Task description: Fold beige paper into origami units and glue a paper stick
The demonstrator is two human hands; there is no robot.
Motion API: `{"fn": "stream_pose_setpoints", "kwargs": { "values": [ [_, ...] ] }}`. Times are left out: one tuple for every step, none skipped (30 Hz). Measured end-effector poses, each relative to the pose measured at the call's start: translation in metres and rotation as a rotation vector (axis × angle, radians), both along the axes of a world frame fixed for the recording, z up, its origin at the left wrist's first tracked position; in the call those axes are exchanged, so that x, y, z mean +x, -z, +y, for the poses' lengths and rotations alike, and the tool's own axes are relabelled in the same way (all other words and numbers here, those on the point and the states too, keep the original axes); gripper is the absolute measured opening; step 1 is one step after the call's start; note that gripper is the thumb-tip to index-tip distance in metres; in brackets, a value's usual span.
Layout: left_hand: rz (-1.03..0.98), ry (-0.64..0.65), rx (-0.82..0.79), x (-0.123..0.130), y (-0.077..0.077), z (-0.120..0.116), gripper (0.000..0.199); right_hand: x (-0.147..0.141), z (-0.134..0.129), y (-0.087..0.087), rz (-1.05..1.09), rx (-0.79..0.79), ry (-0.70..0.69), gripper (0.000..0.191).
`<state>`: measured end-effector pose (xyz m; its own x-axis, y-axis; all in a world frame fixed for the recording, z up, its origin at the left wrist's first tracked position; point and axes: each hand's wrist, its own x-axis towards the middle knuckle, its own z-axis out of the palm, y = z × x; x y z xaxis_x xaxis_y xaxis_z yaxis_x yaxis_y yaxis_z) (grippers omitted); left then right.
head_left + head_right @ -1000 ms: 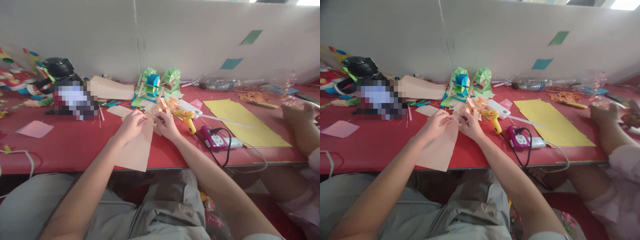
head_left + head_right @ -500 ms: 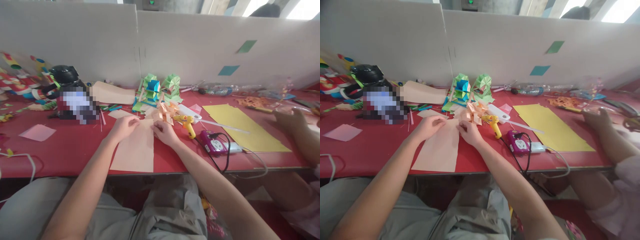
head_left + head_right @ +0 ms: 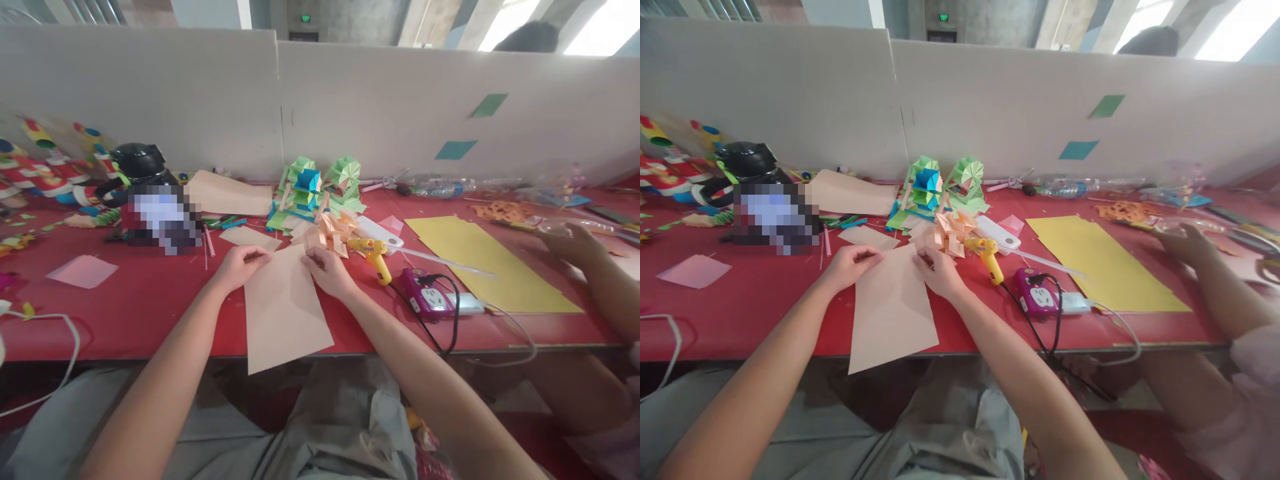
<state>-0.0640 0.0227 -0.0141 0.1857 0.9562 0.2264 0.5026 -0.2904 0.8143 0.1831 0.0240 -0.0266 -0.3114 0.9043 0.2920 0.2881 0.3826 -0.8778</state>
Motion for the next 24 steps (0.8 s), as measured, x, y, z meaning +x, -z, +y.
{"fn": "stream_pose_setpoints", "kwargs": {
  "values": [
    [-0.004, 0.003, 0.001, -0.001, 0.0, 0.0, 0.036, 0.0, 0.001, 0.001, 0.044, -0.013, -0.009, 0.03],
    [-0.002, 0.01, -0.003, -0.001, 0.001, 0.001, 0.036, 0.0, 0.003, 0.002, 0.085, -0.03, -0.014, 0.029],
    [0.006, 0.017, -0.009, -0.001, 0.002, 0.002, 0.035, 0.0, 0.004, 0.003, 0.117, -0.046, -0.018, 0.029],
    [0.018, 0.023, -0.014, 0.0, 0.002, 0.003, 0.035, 0.0, 0.005, 0.003, 0.141, -0.061, -0.021, 0.028],
    [0.034, 0.024, -0.014, 0.001, 0.003, 0.003, 0.035, 0.0, 0.005, 0.004, 0.158, -0.075, -0.023, 0.027],
    [0.052, 0.016, -0.004, 0.002, 0.003, 0.002, 0.034, -0.001, 0.006, 0.004, 0.174, -0.092, -0.027, 0.027],
    [0.078, 0.003, 0.021, 0.003, 0.003, 0.001, 0.032, -0.001, 0.006, 0.004, 0.191, -0.114, -0.031, 0.026],
    [0.109, -0.01, 0.064, 0.006, 0.002, 0.0, 0.031, -0.001, 0.006, 0.005, 0.207, -0.144, -0.036, 0.026],
    [0.143, -0.021, 0.119, 0.008, 0.0, -0.002, 0.029, -0.002, 0.006, 0.005, 0.223, -0.178, -0.043, 0.027],
    [0.179, -0.025, 0.178, 0.011, -0.003, -0.004, 0.028, -0.002, 0.005, 0.006, 0.239, -0.209, -0.05, 0.027],
    [0.21, -0.017, 0.23, 0.014, -0.007, -0.004, 0.026, -0.003, 0.005, 0.007, 0.251, -0.231, -0.06, 0.027],
    [0.234, -0.002, 0.258, 0.016, -0.011, -0.003, 0.025, -0.003, 0.005, 0.008, 0.259, -0.243, -0.069, 0.026],
    [0.257, 0.01, 0.267, 0.016, -0.015, 0.001, 0.025, -0.003, 0.005, 0.009, 0.264, -0.244, -0.075, 0.026],
    [0.285, 0.009, 0.25, 0.015, -0.019, 0.008, 0.025, -0.003, 0.005, 0.009, 0.261, -0.239, -0.078, 0.025],
    [0.323, -0.023, 0.214, 0.012, -0.022, 0.018, 0.026, -0.002, 0.005, 0.01, 0.248, -0.227, -0.075, 0.025],
    [0.366, -0.113, 0.179, 0.007, -0.023, 0.032, 0.026, -0.002, 0.005, 0.01, 0.229, -0.213, -0.071, 0.024],
    [0.408, -0.216, 0.13, 0.001, -0.023, 0.048, 0.026, -0.001, 0.004, 0.01, 0.21, -0.201, -0.066, 0.023],
    [0.443, -0.293, 0.085, -0.006, -0.021, 0.066, 0.027, -0.001, 0.004, 0.01, 0.192, -0.192, -0.059, 0.022],
    [0.48, -0.339, 0.043, -0.013, -0.018, 0.084, 0.029, 0.0, 0.003, 0.009, 0.176, -0.183, -0.054, 0.021],
    [0.527, -0.338, 0.004, -0.019, -0.015, 0.102, 0.031, 0.0, 0.003, 0.008, 0.164, -0.175, -0.049, 0.02],
    [0.566, -0.31, -0.006, -0.024, -0.011, 0.117, 0.033, 0.0, 0.002, 0.007, 0.153, -0.167, -0.048, 0.018],
    [0.601, -0.272, -0.021, -0.027, -0.008, 0.131, 0.033, 0.0, 0.001, 0.006, 0.143, -0.16, -0.05, 0.017],
    [0.637, -0.254, -0.039, -0.028, -0.006, 0.142, 0.032, 0.0, 0.001, 0.005, 0.134, -0.157, -0.052, 0.016],
    [0.671, -0.242, -0.045, -0.028, -0.005, 0.15, 0.03, -0.001, 0.0, 0.004, 0.126, -0.155, -0.053, 0.015]
  ]
}}
